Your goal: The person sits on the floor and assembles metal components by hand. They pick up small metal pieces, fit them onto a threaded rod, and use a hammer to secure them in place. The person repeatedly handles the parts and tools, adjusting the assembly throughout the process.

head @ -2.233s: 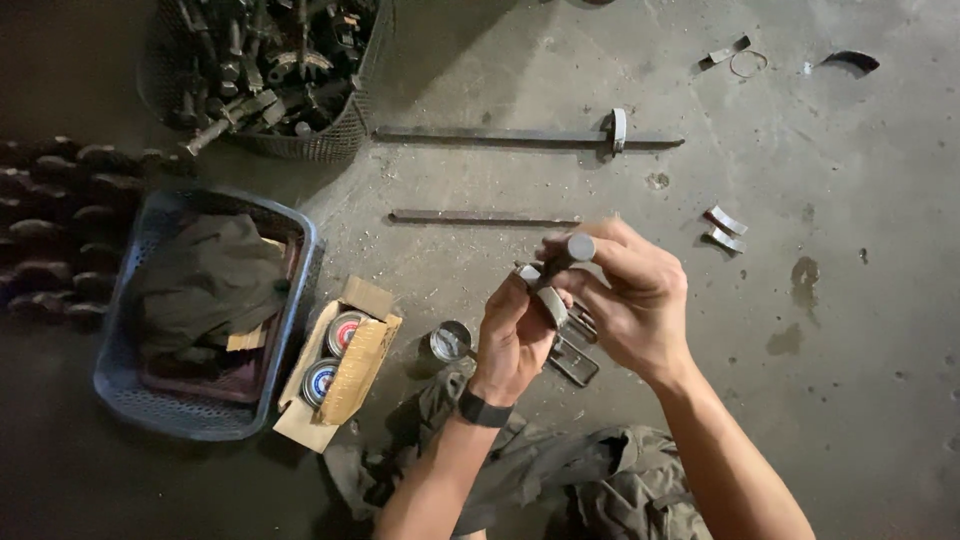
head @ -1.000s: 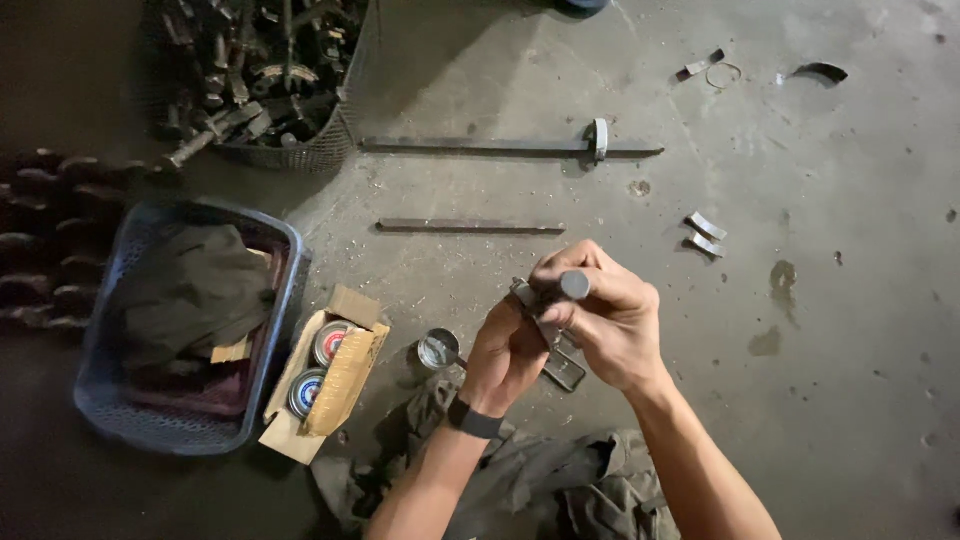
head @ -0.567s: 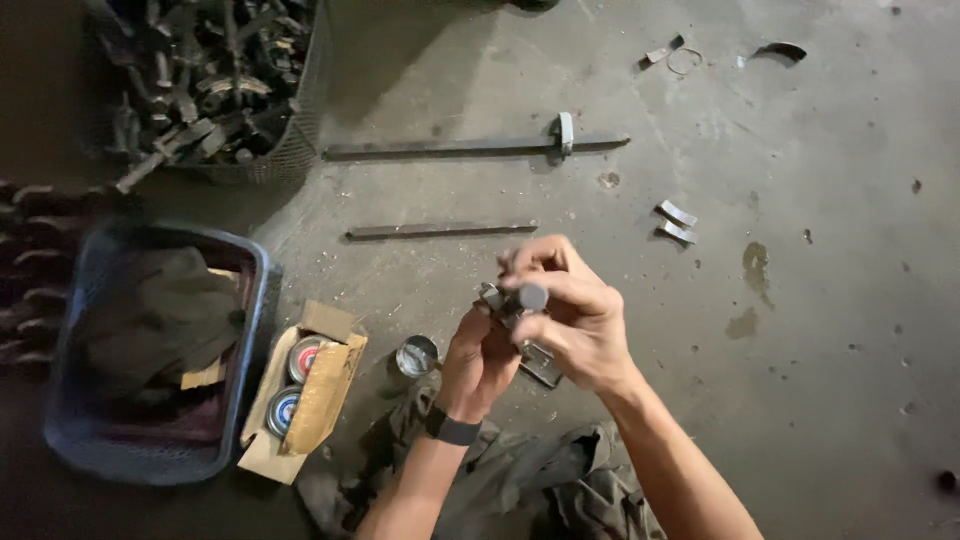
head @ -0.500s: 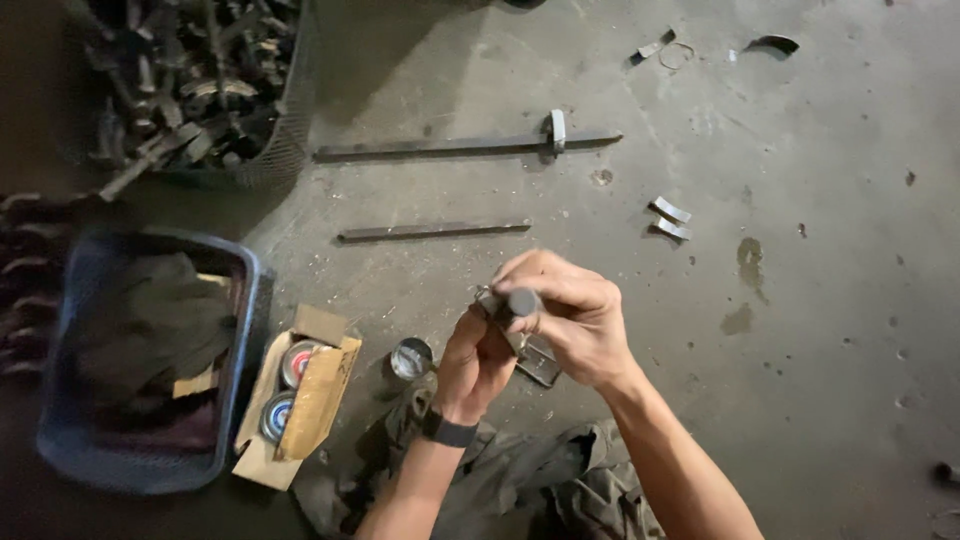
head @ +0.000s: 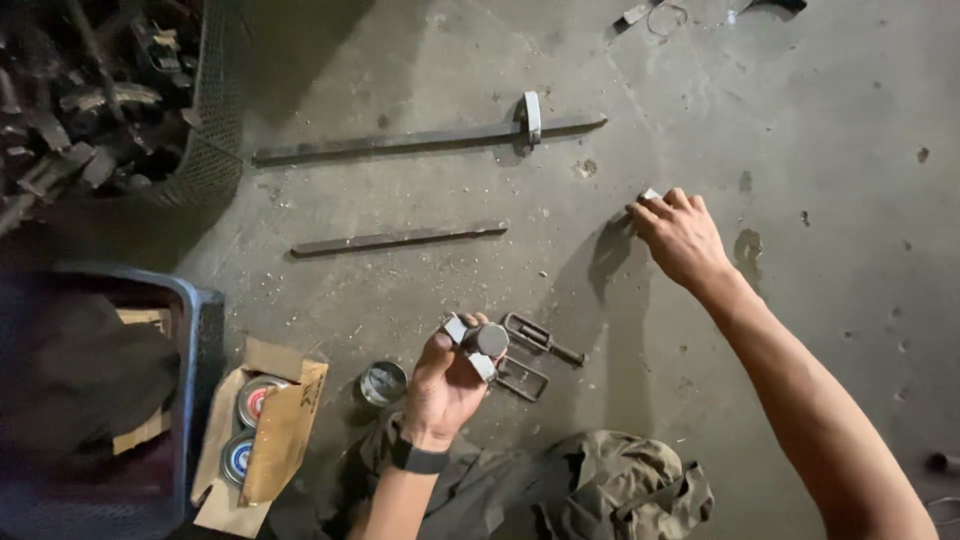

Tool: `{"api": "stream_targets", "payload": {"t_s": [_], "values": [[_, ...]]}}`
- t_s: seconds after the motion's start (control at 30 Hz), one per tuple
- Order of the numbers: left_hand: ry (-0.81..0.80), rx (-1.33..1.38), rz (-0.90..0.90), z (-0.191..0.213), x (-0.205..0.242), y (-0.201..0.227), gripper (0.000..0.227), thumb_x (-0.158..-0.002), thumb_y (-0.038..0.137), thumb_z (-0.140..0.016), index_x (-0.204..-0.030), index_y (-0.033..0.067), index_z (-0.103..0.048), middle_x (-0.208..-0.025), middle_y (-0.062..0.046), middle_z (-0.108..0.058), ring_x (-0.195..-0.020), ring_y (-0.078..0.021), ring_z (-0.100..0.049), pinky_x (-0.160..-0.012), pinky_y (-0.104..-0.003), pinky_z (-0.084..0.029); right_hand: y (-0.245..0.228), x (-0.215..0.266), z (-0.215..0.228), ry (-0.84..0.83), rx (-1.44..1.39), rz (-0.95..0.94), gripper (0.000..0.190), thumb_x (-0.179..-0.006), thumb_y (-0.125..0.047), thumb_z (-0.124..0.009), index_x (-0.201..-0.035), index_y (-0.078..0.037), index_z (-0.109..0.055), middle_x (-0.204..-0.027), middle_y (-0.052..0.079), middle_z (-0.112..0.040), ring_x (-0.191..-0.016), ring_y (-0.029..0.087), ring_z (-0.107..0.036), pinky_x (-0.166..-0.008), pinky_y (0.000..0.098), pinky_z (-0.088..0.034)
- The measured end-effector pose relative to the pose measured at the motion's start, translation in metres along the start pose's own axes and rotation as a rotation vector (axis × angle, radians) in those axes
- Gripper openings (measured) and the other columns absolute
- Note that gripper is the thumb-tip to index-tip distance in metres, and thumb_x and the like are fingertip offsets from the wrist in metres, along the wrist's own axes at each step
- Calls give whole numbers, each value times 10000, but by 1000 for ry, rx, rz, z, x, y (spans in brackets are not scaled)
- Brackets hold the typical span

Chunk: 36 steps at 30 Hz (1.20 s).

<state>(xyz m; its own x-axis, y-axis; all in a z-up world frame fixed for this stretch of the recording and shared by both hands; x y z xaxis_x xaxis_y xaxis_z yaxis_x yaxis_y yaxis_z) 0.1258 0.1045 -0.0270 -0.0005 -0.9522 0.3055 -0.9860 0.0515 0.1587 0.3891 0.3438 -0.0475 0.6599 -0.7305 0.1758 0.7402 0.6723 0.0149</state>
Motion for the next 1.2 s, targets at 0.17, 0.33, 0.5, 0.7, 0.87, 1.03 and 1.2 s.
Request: {"api": "stream_targets", "payload": {"t_s": [0.17,0.33,0.5,0.7,0.87,1.03,1.2], "values": [[6,-7,-2,1,4,7,407,-831,211,-862,-1161,47,-687,-1173,-65,-662,-1094,-228,-619,-980,-403,-476,4,-3,-19,20,186,31,352,-858,-86,-637,-1206,-108,-686,-1186,46,-698,-1110,237,-565,-907,387,-460],[-160,81,-49,-35,13,15,328,-930,185,-856,-1169,41,-683,-1070,-52,-655,-1000,-204,-591,-923,-366,-465,4,5,-11,-284,383,-12,279,-964,-124,-604,-1215,-18,-665,-1087,164,-681,-1057,285,-589,-913,424,-478],[-106,65,-82,-55,25,25,341,-879,187,-859,-1135,48,-683,-1089,-69,-684,-996,-206,-627,-973,-374,-497,-89,41,157,140,-75,-79,223,-902,-48,-692,-1123,-22,-694,-1112,153,-710,-1037,283,-636,-891,393,-520],[-80,104,-152,-78,35,29,391,-905,207,-844,-1187,15,-653,-1076,-83,-682,-995,-215,-649,-973,-374,-521,-194,121,197,812,-1235,-97,193,-917,55,-756,-1076,5,-660,-1120,165,-725,-961,198,-685,-821,315,-577],[-76,65,-134,-82,45,29,447,-909,226,-823,-1240,8,-615,-1093,-82,-693,-1025,-197,-661,-983,-337,-537,-237,132,170,923,-1779,-93,211,-955,152,-730,-1069,25,-606,-1168,225,-665,-1145,238,-656,-1007,334,-572],[-120,51,-128,-93,52,33,387,-951,225,-799,-1234,17,-637,-1146,-81,-692,-1069,-205,-670,-977,-380,-547,-255,121,153,788,-1799,-239,293,-864,156,-684,-1122,39,-608,-1199,170,-661,-1127,215,-657,-986,333,-561],[-191,-52,-140,-104,55,33,380,-932,193,-801,-1238,19,-658,-1163,-94,-698,-1071,-208,-666,-967,-379,-546,-251,137,117,670,-1713,-367,322,-857,154,-712,-1158,72,-633,-1162,144,-668,-1067,181,-658,-936,314,-561]]}}
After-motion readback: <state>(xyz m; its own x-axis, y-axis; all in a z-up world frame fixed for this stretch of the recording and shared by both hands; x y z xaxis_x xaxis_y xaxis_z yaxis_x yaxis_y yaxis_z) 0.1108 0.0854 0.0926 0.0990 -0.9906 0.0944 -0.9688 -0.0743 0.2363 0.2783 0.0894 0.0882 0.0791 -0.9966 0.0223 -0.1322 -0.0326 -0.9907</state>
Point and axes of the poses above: each hand's wrist, its own x-axis away from the middle knuckle, its own z-axis out of the back of the hand, y = z × x, the point moved 5 cm from there along -x, towards the middle knuckle
